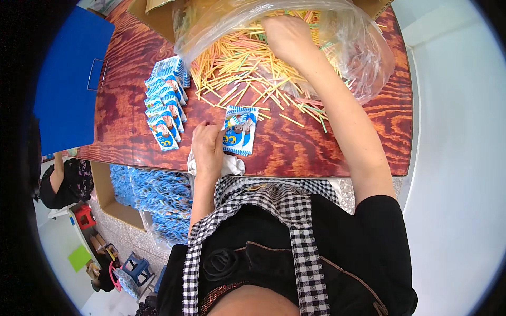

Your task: Manually packaging small yellow stick-like items into individual blue and white wrappers.

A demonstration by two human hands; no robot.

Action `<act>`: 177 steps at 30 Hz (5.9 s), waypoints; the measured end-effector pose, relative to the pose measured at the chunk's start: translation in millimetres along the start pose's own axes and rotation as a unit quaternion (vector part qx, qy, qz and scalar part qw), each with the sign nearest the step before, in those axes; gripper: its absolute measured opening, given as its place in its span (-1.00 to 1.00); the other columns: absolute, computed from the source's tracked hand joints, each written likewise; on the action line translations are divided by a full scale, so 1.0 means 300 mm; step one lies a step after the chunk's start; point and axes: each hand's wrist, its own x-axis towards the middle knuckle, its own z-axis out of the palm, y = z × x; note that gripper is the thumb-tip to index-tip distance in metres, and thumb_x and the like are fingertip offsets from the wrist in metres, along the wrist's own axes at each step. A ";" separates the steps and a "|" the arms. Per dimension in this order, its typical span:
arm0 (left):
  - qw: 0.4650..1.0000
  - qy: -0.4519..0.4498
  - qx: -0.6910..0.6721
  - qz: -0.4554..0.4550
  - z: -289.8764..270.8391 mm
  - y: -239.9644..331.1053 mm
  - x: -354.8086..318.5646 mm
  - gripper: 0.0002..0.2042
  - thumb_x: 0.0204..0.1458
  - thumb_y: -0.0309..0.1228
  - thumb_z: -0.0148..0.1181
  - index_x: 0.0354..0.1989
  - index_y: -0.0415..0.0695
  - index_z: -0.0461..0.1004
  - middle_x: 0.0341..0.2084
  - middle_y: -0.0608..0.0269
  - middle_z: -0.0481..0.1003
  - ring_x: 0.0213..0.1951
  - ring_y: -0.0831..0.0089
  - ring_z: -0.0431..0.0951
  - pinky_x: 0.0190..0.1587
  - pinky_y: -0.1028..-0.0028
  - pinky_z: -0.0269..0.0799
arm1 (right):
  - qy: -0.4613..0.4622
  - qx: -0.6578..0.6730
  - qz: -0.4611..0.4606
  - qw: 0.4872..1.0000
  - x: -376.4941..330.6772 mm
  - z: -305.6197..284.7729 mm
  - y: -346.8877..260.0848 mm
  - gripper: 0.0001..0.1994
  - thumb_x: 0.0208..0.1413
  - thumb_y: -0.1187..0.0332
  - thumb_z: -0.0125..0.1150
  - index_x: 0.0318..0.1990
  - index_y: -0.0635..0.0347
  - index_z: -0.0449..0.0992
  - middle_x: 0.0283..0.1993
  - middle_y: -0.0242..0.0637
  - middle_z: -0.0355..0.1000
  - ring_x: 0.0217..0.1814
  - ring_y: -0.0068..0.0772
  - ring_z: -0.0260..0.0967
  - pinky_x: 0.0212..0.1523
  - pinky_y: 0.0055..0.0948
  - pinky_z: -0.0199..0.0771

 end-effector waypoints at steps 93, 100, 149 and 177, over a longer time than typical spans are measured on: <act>0.335 -0.164 -0.833 -0.409 0.018 0.223 -0.049 -0.64 0.18 -0.32 0.05 0.10 -0.21 0.28 0.06 0.00 0.36 0.11 0.00 0.37 0.18 0.11 0.29 | 0.080 0.650 0.215 0.724 -0.532 0.121 -0.284 -0.83 0.27 0.40 -0.05 -0.05 0.24 0.33 -0.33 -0.46 0.29 -0.32 -0.70 0.22 -0.28 -0.67 0.32; 0.351 -0.240 -0.827 -0.369 0.036 0.195 -0.071 -0.69 0.17 -0.35 0.06 0.03 -0.22 0.33 -0.05 0.08 0.42 -0.08 0.30 0.49 0.09 0.26 0.39 | -0.001 0.731 0.247 0.636 -0.561 0.123 -0.279 -0.83 0.28 0.35 -0.04 -0.11 0.24 0.39 -0.39 -0.49 0.33 -0.38 -0.75 0.23 -0.41 -0.72 0.24; 0.318 -0.062 -0.862 -0.390 0.052 0.188 0.041 -0.77 0.20 -0.41 -0.03 -0.06 -0.28 0.38 -0.02 -0.02 0.43 0.13 0.12 0.37 0.27 0.09 0.19 | 0.111 0.703 0.059 0.700 -0.506 0.121 -0.255 -0.89 0.21 0.52 -0.02 -0.17 0.31 0.41 -0.27 -0.26 0.44 -0.19 -0.49 0.41 -0.09 -0.51 0.40; 0.600 -0.050 -0.703 -0.378 -0.009 0.119 -0.027 -0.87 0.21 -0.40 0.02 -0.20 -0.17 0.46 -0.30 0.28 0.56 -0.28 0.60 0.55 -0.19 0.54 0.48 | 0.055 0.723 0.010 0.688 -0.513 0.102 -0.250 -0.90 0.27 0.46 -0.07 -0.18 0.28 0.36 -0.21 -0.20 0.44 0.06 -0.21 0.40 0.15 -0.31 0.28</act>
